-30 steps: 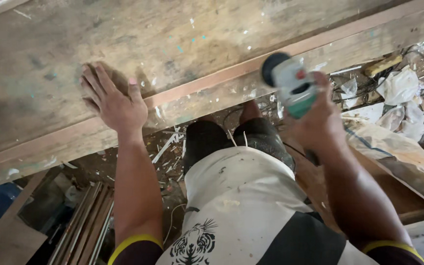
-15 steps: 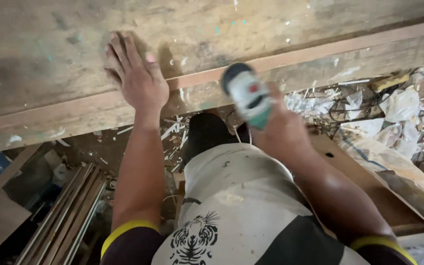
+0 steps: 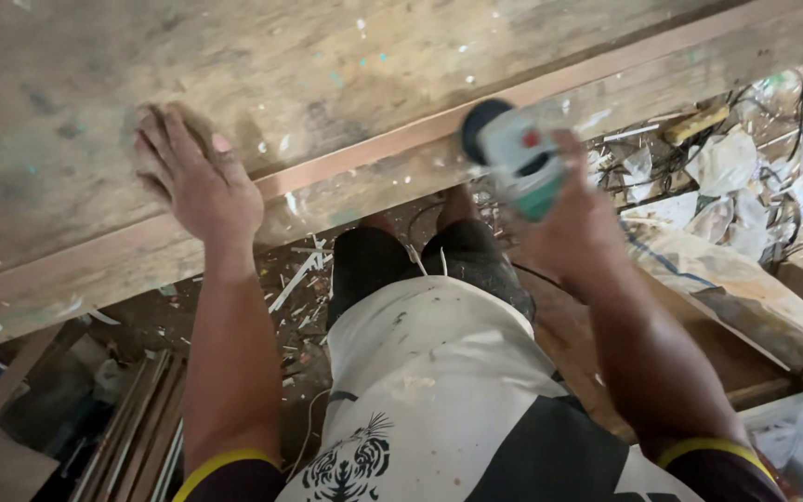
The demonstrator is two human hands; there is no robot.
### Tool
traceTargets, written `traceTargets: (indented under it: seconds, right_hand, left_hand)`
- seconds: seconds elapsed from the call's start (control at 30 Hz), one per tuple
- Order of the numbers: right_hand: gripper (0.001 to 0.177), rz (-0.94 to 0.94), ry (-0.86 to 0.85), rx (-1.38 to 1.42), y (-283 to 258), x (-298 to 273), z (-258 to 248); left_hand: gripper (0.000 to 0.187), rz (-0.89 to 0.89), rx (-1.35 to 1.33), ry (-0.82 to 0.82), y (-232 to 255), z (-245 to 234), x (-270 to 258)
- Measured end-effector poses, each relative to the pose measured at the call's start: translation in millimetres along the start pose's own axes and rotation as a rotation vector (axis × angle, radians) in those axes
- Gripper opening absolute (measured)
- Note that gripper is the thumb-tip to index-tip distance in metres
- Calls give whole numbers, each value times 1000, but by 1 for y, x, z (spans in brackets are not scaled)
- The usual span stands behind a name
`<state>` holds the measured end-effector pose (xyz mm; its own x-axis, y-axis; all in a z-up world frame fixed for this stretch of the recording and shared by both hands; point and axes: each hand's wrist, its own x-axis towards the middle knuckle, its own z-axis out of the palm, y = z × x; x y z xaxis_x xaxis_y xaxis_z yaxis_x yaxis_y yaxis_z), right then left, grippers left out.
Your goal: The person sands the surface and edges of a wooden board using a power sander.
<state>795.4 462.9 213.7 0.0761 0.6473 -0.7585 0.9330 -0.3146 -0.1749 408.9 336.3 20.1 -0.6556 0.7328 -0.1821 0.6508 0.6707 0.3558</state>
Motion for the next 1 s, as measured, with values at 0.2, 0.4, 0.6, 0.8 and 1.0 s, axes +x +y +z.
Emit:
traceTargets:
  seconds: [0.2, 0.4, 0.6, 0.8, 1.0]
  right_hand:
    - [103, -88, 223, 126, 57, 26, -10]
    - [108, -178, -14, 14, 3, 5, 6]
    - [105, -416, -163, -23, 3, 10, 19]
    - [101, -219, -103, 60, 29, 20, -52]
    - [93, -4, 140, 135, 100, 57, -94]
  left_hand:
    - [95, 37, 82, 9, -2, 0, -2]
    - [101, 28, 66, -2, 8, -1, 1]
    - [90, 27, 96, 54, 5, 2, 0]
    - [99, 39, 123, 100, 6, 3, 0]
    - [106, -23, 107, 53, 14, -2, -2]
